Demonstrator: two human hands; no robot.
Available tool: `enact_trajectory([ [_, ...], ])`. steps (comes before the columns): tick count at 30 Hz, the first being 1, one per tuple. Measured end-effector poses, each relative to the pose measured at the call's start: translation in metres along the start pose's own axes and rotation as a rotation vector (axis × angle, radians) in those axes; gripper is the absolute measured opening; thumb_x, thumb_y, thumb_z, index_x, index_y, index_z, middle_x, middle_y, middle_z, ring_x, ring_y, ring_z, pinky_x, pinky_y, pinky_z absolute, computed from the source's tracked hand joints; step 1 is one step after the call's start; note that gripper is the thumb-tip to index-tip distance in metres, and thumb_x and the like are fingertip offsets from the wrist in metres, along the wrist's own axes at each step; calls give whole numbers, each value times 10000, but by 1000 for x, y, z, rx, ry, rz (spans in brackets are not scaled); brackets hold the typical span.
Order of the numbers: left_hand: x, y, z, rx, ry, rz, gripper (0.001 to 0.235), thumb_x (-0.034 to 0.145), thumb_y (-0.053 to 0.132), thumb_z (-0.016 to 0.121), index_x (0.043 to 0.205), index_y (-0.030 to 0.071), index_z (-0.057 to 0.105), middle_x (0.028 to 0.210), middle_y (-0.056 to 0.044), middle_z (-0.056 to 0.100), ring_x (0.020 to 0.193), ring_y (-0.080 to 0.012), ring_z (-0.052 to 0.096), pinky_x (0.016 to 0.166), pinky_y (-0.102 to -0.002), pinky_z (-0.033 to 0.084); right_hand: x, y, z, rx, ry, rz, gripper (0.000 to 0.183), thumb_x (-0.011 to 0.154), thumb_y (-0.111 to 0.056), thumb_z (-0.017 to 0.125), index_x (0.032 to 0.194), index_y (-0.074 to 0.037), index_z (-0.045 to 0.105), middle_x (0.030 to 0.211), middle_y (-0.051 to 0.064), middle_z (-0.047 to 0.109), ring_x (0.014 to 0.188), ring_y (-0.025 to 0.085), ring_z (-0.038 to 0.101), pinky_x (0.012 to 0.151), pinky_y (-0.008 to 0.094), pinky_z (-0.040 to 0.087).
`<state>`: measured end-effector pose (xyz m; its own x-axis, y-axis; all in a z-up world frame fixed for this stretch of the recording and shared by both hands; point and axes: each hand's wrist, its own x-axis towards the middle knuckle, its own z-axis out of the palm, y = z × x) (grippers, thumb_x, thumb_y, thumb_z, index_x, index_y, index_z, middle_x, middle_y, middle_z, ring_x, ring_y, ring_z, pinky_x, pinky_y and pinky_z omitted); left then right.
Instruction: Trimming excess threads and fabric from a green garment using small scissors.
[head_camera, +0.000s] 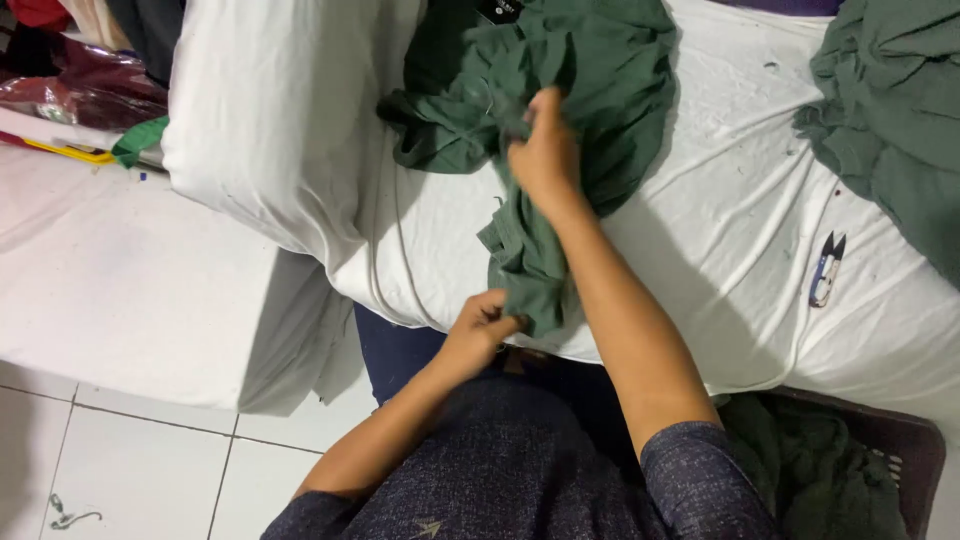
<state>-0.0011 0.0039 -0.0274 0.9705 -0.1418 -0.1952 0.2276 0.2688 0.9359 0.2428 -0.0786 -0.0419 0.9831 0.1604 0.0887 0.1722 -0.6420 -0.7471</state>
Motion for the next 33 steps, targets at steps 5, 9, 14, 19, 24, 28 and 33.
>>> enact_trajectory([
  [5, 10, 18, -5, -375, 110, 227, 104, 851, -13, 549, 806, 57, 610, 771, -4, 540, 763, -146, 502, 722, -327, 432, 44, -13, -85, 971, 442, -177, 474, 815, 212, 666, 1104, -138, 532, 947, 86, 610, 827, 200, 625, 770, 339, 520],
  [9, 12, 43, -2, -578, 90, 336, 105, 898, -14, 564, 986, 43, 570, 827, -23, 519, 742, -173, 508, 656, -316, 412, 32, -6, -162, 935, 647, -642, 384, 906, 218, 754, 1140, -40, 592, 1100, 157, 616, 1019, 284, 589, 933, 390, 455],
  [14, 17, 29, -4, -610, 157, 159, 296, 946, 8, 577, 1235, 62, 541, 1036, -67, 604, 948, -205, 598, 811, -329, 497, -17, 100, -141, 692, 647, -201, 374, 855, 208, 583, 1053, -68, 427, 1084, 98, 387, 942, 247, 520, 899, 384, 593],
  [19, 29, -16, -8, -516, 241, 127, 688, 971, -5, 524, 1604, 124, 286, 1295, -90, 658, 1025, -184, 685, 849, -393, 630, -105, 48, -114, 332, 587, 114, 411, 950, -161, 903, 1060, -133, 508, 1038, 1, 502, 966, 120, 545, 834, 292, 427],
  [24, 31, -18, -8, -555, 224, 128, 695, 987, 19, 516, 1619, 147, 256, 1376, -146, 620, 1069, -266, 696, 840, -481, 641, -166, -5, -89, 784, 156, 117, 368, 852, -104, 873, 1021, -77, 547, 1095, 80, 676, 878, 81, 691, 814, 206, 560],
  [28, 30, -19, -7, -546, 230, 118, 673, 990, 40, 517, 1609, 137, 270, 1378, -145, 618, 1062, -264, 699, 830, -483, 650, -176, -17, -88, 656, 110, 4, 511, 793, -106, 929, 1102, -72, 523, 1026, 81, 694, 870, 98, 662, 797, 211, 521],
  [33, 29, -16, -7, -560, 236, 151, 607, 1011, 104, 502, 1591, 112, 325, 1326, -120, 658, 1029, -213, 699, 848, -461, 650, -186, -19, -80, 505, 126, -69, 550, 815, -131, 921, 1192, -20, 536, 1357, 95, 452, 1039, 216, 572, 847, 298, 552],
])
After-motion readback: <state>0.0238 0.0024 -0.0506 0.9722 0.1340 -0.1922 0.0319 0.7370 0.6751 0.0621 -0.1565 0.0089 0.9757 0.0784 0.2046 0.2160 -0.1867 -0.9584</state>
